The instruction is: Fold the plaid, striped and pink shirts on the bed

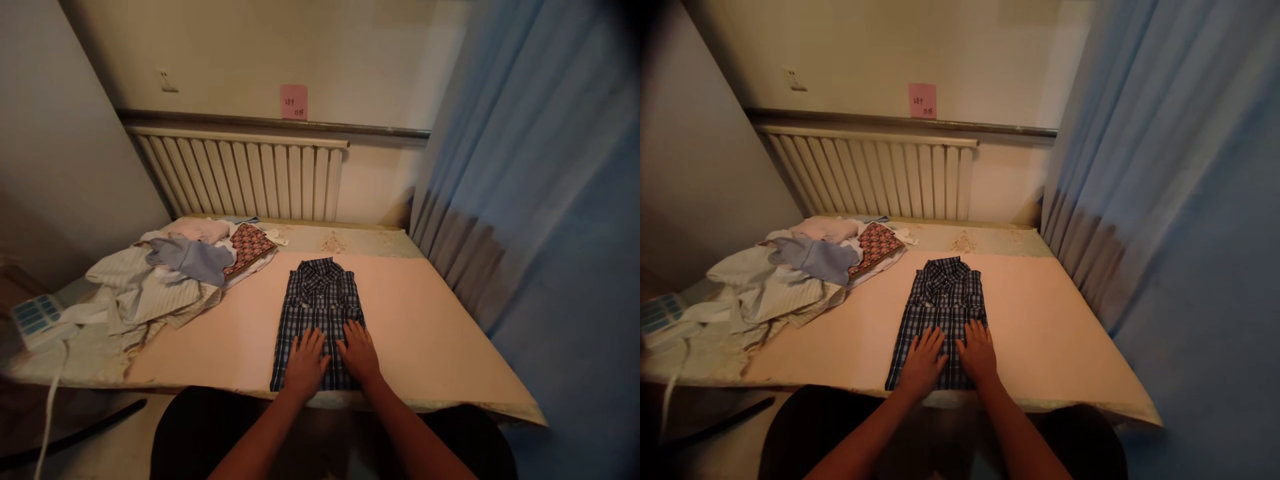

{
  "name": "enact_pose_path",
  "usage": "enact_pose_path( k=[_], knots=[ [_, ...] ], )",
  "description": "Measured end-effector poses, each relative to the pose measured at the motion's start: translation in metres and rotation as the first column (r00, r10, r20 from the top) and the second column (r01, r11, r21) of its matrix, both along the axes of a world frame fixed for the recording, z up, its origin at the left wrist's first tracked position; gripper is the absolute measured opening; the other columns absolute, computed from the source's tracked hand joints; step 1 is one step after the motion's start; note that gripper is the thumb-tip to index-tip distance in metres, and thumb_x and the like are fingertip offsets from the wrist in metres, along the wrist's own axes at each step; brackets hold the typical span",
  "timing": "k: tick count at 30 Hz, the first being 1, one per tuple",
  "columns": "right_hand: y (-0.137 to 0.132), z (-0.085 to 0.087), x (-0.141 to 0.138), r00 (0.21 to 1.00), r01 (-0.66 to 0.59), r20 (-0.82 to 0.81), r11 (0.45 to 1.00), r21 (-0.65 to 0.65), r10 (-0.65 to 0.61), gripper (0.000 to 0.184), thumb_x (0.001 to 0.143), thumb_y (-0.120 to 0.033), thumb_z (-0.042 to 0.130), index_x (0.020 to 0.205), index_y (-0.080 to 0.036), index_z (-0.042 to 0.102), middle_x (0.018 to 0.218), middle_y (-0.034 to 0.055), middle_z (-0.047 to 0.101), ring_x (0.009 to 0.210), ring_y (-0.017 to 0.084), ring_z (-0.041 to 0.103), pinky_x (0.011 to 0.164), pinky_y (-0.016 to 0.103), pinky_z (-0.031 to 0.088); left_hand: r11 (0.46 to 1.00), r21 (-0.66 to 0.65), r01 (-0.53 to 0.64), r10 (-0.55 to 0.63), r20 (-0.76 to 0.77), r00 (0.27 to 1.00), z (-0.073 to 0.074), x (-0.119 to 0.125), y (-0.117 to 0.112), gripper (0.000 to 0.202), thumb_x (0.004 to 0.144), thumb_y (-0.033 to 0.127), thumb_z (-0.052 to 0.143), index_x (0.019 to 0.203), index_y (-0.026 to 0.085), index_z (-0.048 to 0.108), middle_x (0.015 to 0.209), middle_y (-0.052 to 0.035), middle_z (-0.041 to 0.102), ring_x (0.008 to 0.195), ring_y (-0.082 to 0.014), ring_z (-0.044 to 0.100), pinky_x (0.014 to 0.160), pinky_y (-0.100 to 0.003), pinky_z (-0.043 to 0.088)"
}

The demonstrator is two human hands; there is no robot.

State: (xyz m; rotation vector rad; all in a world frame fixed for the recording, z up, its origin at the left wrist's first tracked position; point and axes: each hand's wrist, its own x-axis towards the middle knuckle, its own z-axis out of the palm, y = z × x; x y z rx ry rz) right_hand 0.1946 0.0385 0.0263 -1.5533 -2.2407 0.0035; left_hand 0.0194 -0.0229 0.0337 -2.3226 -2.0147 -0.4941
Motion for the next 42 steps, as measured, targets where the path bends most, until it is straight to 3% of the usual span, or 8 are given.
enact_pose_path(
  k=[7, 12, 16, 19, 22, 31, 42],
  knots=[
    [0.0, 0.004, 0.002, 1.0, 0.007, -0.002, 1.0, -0.028, -0.007, 0.05, 0.093, -0.04, 0.044, 0.133, -0.012, 0.053, 0.145, 0.0136, 0.045, 0.137, 0.029, 0.035, 0.113, 0.047, 0.023, 1.0, -0.012, -0.023, 0.022, -0.036, 0.999, 0.005, -0.022, -0.005, 0.054, 0.094, 0.042, 0.039, 0.144, 0.025, 0.037, 0.154, -0.0025, 0.033, 0.142, -0.028, 0.026, 0.115, -0.051, 0.023],
    [-0.008, 0.019, -0.009, 1.0, 0.023, 0.005, 0.999, -0.043, -0.022, 0.048, 0.092, -0.038, 0.046, 0.131, -0.011, 0.054, 0.143, 0.0162, 0.047, 0.136, 0.032, 0.036, 0.112, 0.051, 0.024, 1.0, -0.012, -0.024, 0.024, -0.048, 0.999, 0.005, -0.023, -0.005, 0.054, 0.093, 0.041, 0.039, 0.144, 0.025, 0.038, 0.154, -0.0026, 0.033, 0.142, -0.0288, 0.027, 0.114, -0.052, 0.024],
    [-0.03, 0.027, -0.036, 0.994, -0.105, -0.025, 0.994, 0.023, 0.105, 0.046, 0.094, -0.037, 0.045, 0.132, -0.015, 0.053, 0.144, 0.0138, 0.047, 0.138, 0.03, 0.033, 0.114, 0.05, 0.02, 0.999, -0.03, -0.027, 0.026, -0.051, 0.998, 0.005, -0.023, -0.004, 0.054, 0.093, 0.038, 0.038, 0.144, 0.024, 0.038, 0.154, -0.0033, 0.033, 0.142, -0.0288, 0.026, 0.114, -0.053, 0.024],
    [-0.045, 0.021, -0.053, 0.982, -0.182, -0.045, 0.983, 0.026, 0.183, 0.044, 0.094, -0.038, 0.045, 0.133, -0.019, 0.053, 0.142, 0.0106, 0.049, 0.136, 0.027, 0.036, 0.114, 0.048, 0.022, 0.998, -0.056, -0.02, 0.016, -0.063, 0.998, 0.006, -0.024, -0.004, 0.056, 0.09, 0.028, 0.04, 0.145, 0.023, 0.036, 0.155, -0.0026, 0.031, 0.143, -0.0279, 0.025, 0.114, -0.052, 0.023],
    [-0.051, 0.011, -0.059, 0.983, -0.173, -0.048, 0.984, 0.032, 0.175, 0.041, 0.096, -0.036, 0.041, 0.132, -0.021, 0.053, 0.142, 0.0085, 0.05, 0.136, 0.025, 0.036, 0.114, 0.049, 0.022, 0.998, -0.066, -0.021, 0.016, -0.07, 0.997, 0.005, -0.024, -0.003, 0.058, 0.089, 0.026, 0.041, 0.146, 0.023, 0.035, 0.156, -0.0018, 0.029, 0.143, -0.0282, 0.024, 0.115, -0.052, 0.022],
    [-0.054, 0.007, -0.049, 0.988, -0.13, -0.077, 0.99, 0.057, 0.134, 0.044, 0.096, -0.041, 0.04, 0.133, -0.021, 0.053, 0.144, 0.0086, 0.047, 0.137, 0.026, 0.035, 0.114, 0.049, 0.023, 0.998, -0.052, -0.023, 0.02, -0.061, 0.998, 0.001, -0.024, -0.001, 0.055, 0.092, 0.036, 0.038, 0.145, 0.024, 0.036, 0.155, -0.0011, 0.03, 0.143, -0.0286, 0.023, 0.115, -0.052, 0.021],
    [-0.054, 0.001, -0.037, 0.995, -0.068, -0.067, 0.994, 0.085, 0.074, 0.049, 0.093, -0.05, 0.044, 0.132, -0.021, 0.054, 0.142, 0.0089, 0.05, 0.135, 0.028, 0.038, 0.113, 0.05, 0.024, 1.0, 0.013, -0.011, 0.012, -0.095, 0.995, 0.002, -0.027, -0.002, 0.054, 0.093, 0.039, 0.039, 0.144, 0.024, 0.039, 0.153, -0.0022, 0.035, 0.14, -0.0299, 0.03, 0.112, -0.052, 0.028]
  ],
)
